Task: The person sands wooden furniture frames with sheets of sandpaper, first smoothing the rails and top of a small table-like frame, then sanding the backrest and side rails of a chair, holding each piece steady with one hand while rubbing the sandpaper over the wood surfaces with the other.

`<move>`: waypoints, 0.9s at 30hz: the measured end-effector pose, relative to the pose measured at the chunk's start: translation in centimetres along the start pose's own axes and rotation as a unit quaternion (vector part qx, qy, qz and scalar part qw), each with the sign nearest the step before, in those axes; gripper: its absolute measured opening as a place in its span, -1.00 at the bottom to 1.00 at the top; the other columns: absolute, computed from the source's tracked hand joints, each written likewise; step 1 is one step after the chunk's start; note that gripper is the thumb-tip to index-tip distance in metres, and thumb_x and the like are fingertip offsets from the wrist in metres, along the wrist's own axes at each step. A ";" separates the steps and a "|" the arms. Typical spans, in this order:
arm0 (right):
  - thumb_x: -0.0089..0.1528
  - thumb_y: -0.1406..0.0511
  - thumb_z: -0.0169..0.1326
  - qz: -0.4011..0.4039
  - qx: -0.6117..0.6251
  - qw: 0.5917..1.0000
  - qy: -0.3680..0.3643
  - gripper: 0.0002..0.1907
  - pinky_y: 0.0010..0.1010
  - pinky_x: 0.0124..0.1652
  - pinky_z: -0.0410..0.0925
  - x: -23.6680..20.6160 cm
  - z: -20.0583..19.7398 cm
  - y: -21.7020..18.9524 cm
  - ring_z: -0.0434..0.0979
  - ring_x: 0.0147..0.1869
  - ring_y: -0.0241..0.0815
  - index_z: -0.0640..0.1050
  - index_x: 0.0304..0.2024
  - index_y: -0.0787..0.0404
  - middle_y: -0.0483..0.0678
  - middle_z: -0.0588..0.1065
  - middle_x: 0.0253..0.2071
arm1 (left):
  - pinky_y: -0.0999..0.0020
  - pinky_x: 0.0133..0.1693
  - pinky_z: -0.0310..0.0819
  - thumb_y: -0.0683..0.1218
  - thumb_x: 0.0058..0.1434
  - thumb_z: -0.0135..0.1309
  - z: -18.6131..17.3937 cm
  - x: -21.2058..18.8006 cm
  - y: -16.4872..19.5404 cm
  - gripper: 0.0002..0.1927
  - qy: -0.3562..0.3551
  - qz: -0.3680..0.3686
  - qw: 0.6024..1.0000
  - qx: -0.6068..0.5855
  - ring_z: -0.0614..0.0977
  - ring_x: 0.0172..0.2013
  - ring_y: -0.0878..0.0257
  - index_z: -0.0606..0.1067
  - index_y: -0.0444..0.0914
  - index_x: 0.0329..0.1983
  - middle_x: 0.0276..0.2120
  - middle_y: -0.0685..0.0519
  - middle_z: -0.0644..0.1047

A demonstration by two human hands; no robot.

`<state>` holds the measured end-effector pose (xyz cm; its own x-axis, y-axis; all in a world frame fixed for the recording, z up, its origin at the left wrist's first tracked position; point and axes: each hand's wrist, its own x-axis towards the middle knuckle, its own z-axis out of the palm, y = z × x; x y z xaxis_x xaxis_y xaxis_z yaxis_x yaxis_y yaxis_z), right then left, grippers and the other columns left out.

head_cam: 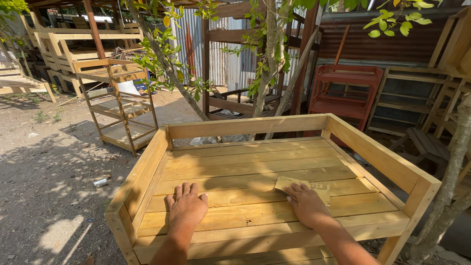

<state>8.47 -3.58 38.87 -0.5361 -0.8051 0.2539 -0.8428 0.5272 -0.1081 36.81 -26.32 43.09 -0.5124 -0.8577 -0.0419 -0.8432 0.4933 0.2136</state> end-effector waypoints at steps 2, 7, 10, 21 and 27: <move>0.39 0.08 -0.13 -0.048 0.113 0.989 -0.080 -0.55 -0.25 0.43 0.06 -0.2 2.0 -6.4 0.05 0.58 -0.03 0.41 0.34 -0.16 -0.20 0.22 0.47 | 0.04 0.43 -0.18 0.22 0.44 -0.35 0.1 0.3 -0.2 -0.36 0.003 0.006 1.000 0.004 -0.01 0.50 0.21 0.08 -0.04 0.54 0.51 0.12 0.06; 0.36 0.01 -0.07 0.061 0.128 0.988 -0.060 -0.46 -0.29 0.46 0.03 0.5 0.8 -2.1 0.05 0.58 -0.05 0.35 0.39 -0.15 -0.07 0.15 0.50 | 0.04 0.41 -0.20 0.24 0.41 -0.31 0.0 0.6 -0.5 -0.34 0.024 0.010 1.000 -0.006 -0.03 0.50 0.19 0.06 -0.03 0.54 0.52 0.13 0.03; 0.40 -0.08 -0.29 0.162 -0.068 0.983 -0.058 -0.35 -0.13 0.46 -0.01 0.5 -2.3 8.3 0.03 0.62 -0.20 0.13 0.52 -0.14 -0.09 0.17 0.52 | 0.04 0.43 -0.21 0.22 0.43 -0.31 -0.1 0.4 -0.2 -0.35 0.015 0.003 1.000 -0.002 -0.02 0.51 0.20 0.07 -0.03 0.55 0.52 0.14 0.05; 0.40 -0.02 -0.25 -0.063 0.049 0.987 -0.136 -0.53 0.19 0.47 -0.23 0.5 0.6 -7.1 -0.10 0.65 -0.14 0.32 0.37 -0.43 -0.38 0.07 0.54 | 0.00 0.42 -0.23 0.21 0.43 -0.34 -0.2 0.3 0.0 -0.34 0.013 -0.001 1.000 -0.005 -0.07 0.52 0.19 0.02 -0.02 0.56 0.54 0.15 -0.02; 0.39 -0.07 -0.26 0.015 -0.015 0.997 -0.080 -0.38 -0.19 0.49 -0.08 1.4 -1.9 2.3 -0.05 0.64 -0.24 0.15 0.48 -0.15 -0.25 0.19 0.50 | 0.02 0.45 -0.22 0.19 0.44 -0.38 -0.4 0.1 0.1 -0.36 -0.011 -0.003 1.000 0.002 -0.02 0.51 0.23 0.03 -0.02 0.57 0.52 0.16 0.03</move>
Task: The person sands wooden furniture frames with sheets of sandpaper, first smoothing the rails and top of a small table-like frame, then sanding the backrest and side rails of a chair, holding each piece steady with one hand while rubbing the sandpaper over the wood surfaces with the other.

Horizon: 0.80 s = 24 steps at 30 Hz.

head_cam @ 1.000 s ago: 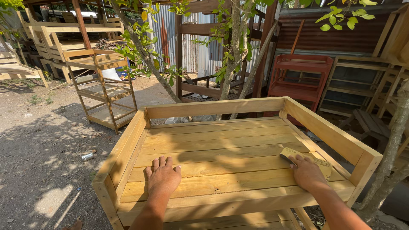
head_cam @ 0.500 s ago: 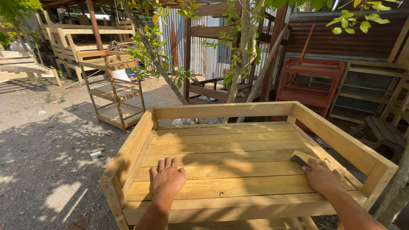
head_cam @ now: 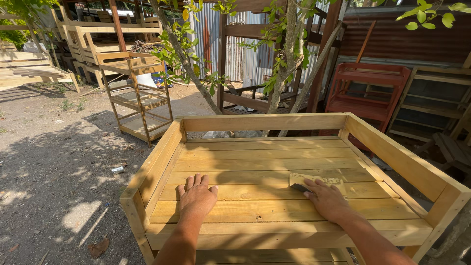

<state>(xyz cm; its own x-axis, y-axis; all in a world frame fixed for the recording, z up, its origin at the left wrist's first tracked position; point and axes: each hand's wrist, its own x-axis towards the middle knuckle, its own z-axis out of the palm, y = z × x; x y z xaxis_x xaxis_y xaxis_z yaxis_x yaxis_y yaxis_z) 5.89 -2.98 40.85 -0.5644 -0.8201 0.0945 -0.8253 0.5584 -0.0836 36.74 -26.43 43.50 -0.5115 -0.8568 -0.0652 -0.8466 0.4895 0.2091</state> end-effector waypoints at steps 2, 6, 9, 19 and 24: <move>0.39 -0.09 -0.27 0.104 -0.018 0.994 0.013 -0.38 -0.11 0.46 0.00 -0.3 -1.7 5.2 -0.03 0.64 -0.22 0.19 0.48 -0.17 -0.23 0.16 0.54 | 0.00 0.43 -0.26 0.19 0.44 -0.39 -0.2 -0.2 0.2 -0.35 0.005 -0.003 1.000 -0.004 -0.07 0.50 0.19 -0.01 -0.04 0.57 0.53 0.13 -0.02; 0.40 -0.05 -0.33 0.086 -0.057 0.995 -0.017 -0.44 -0.04 0.47 0.01 0.1 -1.0 2.6 -0.01 0.64 -0.21 0.18 0.48 -0.36 -0.31 0.08 0.57 | -0.03 0.45 -0.23 0.17 0.46 -0.41 -0.5 -0.6 0.5 -0.35 -0.013 -0.005 1.000 0.006 -0.05 0.52 0.20 -0.01 -0.06 0.58 0.54 0.14 0.01; 0.42 -0.01 -0.31 -0.072 -0.032 0.997 -0.024 -0.47 -0.12 0.45 -0.07 1.0 2.6 -7.8 -0.10 0.63 -0.13 0.18 0.45 -0.28 -0.25 0.04 0.55 | -0.04 0.45 -0.29 0.17 0.46 -0.42 -0.5 -0.8 0.4 -0.34 -0.010 0.003 1.000 -0.006 -0.10 0.52 0.18 -0.06 -0.05 0.59 0.56 0.13 -0.07; 0.42 -0.08 -0.32 0.086 -0.072 0.994 -0.007 -0.45 0.03 0.46 0.02 1.4 -0.8 2.0 -0.06 0.65 -0.23 0.14 0.47 -0.35 -0.41 -0.02 0.59 | 0.00 0.48 -0.39 0.28 0.42 -0.38 -0.6 1.8 -3.5 -0.30 -0.041 0.092 0.995 0.005 -0.19 0.56 0.17 -0.08 0.08 0.59 0.59 0.21 -0.18; 0.40 -0.06 -0.25 0.056 -0.044 0.997 -0.002 -0.45 -0.08 0.49 -0.08 1.8 0.8 -6.7 -0.16 0.66 -0.11 0.18 0.46 -0.39 -0.25 -0.03 0.58 | 0.00 0.47 -0.41 0.24 0.43 -0.39 -0.3 3.1 -4.0 -0.31 -0.044 0.127 0.991 0.017 -0.21 0.55 0.17 -0.11 0.07 0.60 0.59 0.18 -0.20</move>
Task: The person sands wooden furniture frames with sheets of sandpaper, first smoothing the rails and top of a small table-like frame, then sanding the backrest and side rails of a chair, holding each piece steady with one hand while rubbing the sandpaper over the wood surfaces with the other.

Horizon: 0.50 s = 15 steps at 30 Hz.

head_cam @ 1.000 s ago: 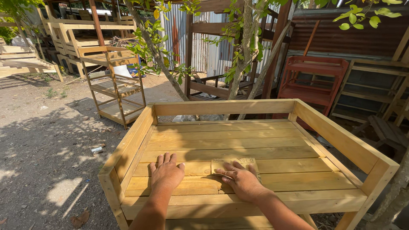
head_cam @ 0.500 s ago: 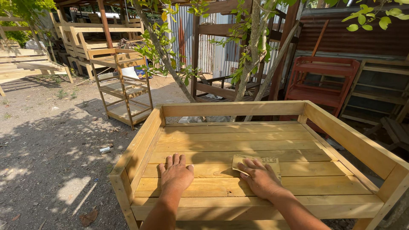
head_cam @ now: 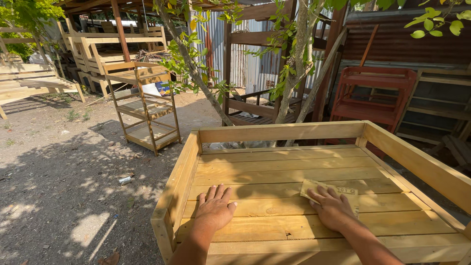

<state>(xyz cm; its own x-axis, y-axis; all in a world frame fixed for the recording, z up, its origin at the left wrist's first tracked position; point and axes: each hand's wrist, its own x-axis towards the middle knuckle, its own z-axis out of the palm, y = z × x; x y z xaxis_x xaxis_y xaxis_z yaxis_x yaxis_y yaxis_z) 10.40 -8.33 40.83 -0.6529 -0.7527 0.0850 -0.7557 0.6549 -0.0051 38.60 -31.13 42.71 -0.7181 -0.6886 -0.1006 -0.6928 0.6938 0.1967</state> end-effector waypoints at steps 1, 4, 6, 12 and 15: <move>0.41 -0.02 -0.26 -0.061 -0.017 0.998 -0.020 -0.45 -0.06 0.48 -0.11 0.2 0.7 -4.3 -0.14 0.64 -0.07 0.16 0.47 -0.33 -0.21 -0.02 0.57 | -0.01 0.47 -0.39 0.23 0.44 -0.39 -0.1 0.2 -0.1 -0.32 0.005 0.002 1.000 0.003 -0.20 0.56 0.17 -0.10 0.07 0.60 0.59 0.18 -0.19; 0.40 0.05 -0.18 -0.212 0.077 0.974 -0.005 -0.46 -0.14 0.48 -0.07 -0.7 3.6 -13.8 -0.04 0.62 -0.04 0.24 0.45 -0.18 -0.21 0.09 0.54 | 0.00 0.48 -0.38 0.21 0.45 -0.43 -0.3 0.6 -0.5 -0.35 -0.002 0.003 1.000 -0.004 -0.18 0.56 0.19 -0.08 0.10 0.60 0.59 0.20 -0.16; 0.39 0.07 -0.20 -0.200 0.079 0.976 -0.031 -0.47 -0.19 0.48 -0.08 0.1 3.8 -13.8 -0.05 0.62 -0.10 0.24 0.44 -0.26 -0.32 0.09 0.54 | 0.06 0.50 -0.41 0.19 0.45 -0.46 -0.5 0.7 -0.9 -0.37 0.001 0.000 1.000 -0.018 -0.19 0.56 0.22 -0.09 0.15 0.59 0.59 0.25 -0.17; 0.42 0.07 -0.29 0.020 -0.021 1.000 0.000 -0.49 -0.26 0.50 -0.11 2.7 0.5 0.0 -0.08 0.64 -0.15 0.22 0.44 -0.31 -0.38 0.04 0.55 | 0.03 0.48 -0.40 0.18 0.46 -0.43 -1.1 0.6 -1.2 -0.36 -0.008 -0.010 1.000 -0.023 -0.19 0.56 0.18 -0.09 0.09 0.60 0.59 0.20 -0.16; 0.42 0.05 -0.26 0.038 -0.018 0.999 -0.007 -0.49 -0.22 0.50 -0.08 2.6 0.6 -2.7 -0.07 0.64 -0.13 0.24 0.44 -0.26 -0.31 0.05 0.56 | -0.02 0.47 -0.46 0.18 0.46 -0.44 -1.2 0.6 -1.2 -0.36 -0.013 -0.003 0.999 -0.036 -0.23 0.55 0.13 -0.11 0.09 0.60 0.59 0.16 -0.20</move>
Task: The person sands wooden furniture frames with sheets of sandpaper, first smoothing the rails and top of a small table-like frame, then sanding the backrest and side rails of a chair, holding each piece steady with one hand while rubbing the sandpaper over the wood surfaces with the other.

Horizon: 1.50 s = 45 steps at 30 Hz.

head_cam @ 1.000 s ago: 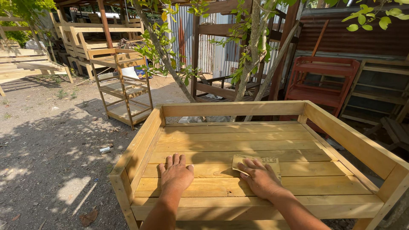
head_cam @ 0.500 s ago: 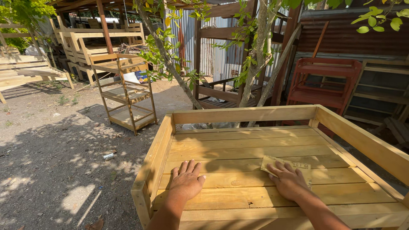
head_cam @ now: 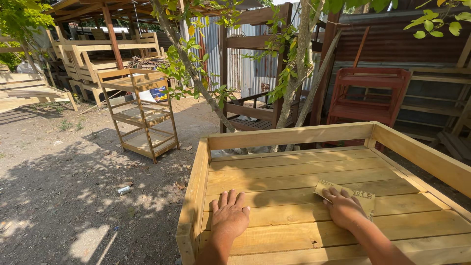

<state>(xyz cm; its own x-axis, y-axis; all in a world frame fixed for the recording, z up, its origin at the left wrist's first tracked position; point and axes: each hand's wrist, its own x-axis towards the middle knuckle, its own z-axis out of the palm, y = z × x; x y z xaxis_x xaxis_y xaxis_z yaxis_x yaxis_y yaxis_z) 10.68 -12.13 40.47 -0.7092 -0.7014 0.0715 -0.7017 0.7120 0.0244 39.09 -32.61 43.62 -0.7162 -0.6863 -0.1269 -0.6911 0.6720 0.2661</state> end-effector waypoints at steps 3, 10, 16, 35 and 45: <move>0.40 0.08 -0.19 -0.097 0.056 0.994 -0.009 -0.51 -0.27 0.47 0.06 -1.3 1.5 -9.1 0.11 0.59 -0.19 0.30 0.40 -0.16 -0.31 0.17 0.52 | -0.05 0.46 -0.42 0.17 0.46 -0.38 0.1 0.0 -0.2 -0.35 0.003 0.008 1.000 -0.006 -0.21 0.56 0.14 -0.08 0.06 0.60 0.59 0.14 -0.16; 0.40 0.07 -0.24 -0.119 0.099 0.988 0.006 -0.50 -0.28 0.45 0.05 -1.1 1.4 -8.1 0.03 0.61 -0.11 0.30 0.40 -0.22 -0.32 0.18 0.51 | -0.06 0.45 -0.40 0.14 0.44 -0.35 0.7 0.3 -1.1 -0.36 0.033 0.035 0.999 -0.022 -0.17 0.55 0.10 -0.02 0.02 0.58 0.58 0.11 -0.12; 0.41 0.04 -0.25 0.026 0.031 0.999 0.021 -0.47 -0.15 0.49 -0.09 -0.7 0.5 -1.5 -0.05 0.64 -0.07 0.22 0.45 -0.26 -0.29 0.06 0.55 | -0.10 0.44 -0.41 0.13 0.45 -0.35 0.2 -0.1 -1.1 -0.35 0.022 0.047 0.999 -0.013 -0.18 0.55 0.05 -0.05 -0.04 0.59 0.58 0.03 -0.14; 0.08 0.15 0.31 -0.172 0.385 0.885 -0.197 -0.10 -0.40 0.19 0.41 -6.4 -6.9 -9.5 0.64 0.15 -0.18 0.30 0.46 -0.29 -0.12 0.62 0.11 | 0.36 0.02 0.52 -0.21 0.23 0.16 3.4 5.4 -1.9 -0.70 0.113 0.148 0.821 -0.539 0.68 -0.11 0.21 0.62 -0.25 0.04 -0.09 -0.01 0.71; 0.28 0.31 0.02 -0.193 0.189 0.922 0.278 -0.38 -0.18 0.28 0.28 -3.9 -4.6 -4.3 0.46 0.25 0.02 0.33 0.41 -0.09 -0.06 0.51 0.21 | 0.14 0.31 0.04 0.09 0.27 0.15 1.5 3.0 -0.9 -0.49 0.246 0.022 0.950 -0.190 0.37 0.28 0.19 0.43 -0.16 0.23 0.20 0.04 0.47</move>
<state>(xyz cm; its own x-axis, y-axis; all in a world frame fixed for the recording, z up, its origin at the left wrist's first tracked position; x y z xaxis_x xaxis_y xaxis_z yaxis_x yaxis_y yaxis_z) 16.73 -12.32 44.63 -0.3306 -0.7002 0.6328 -0.9427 0.2769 -0.1861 37.41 -34.90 41.59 -0.5464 -0.7700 0.3296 -0.5102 0.6180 0.5981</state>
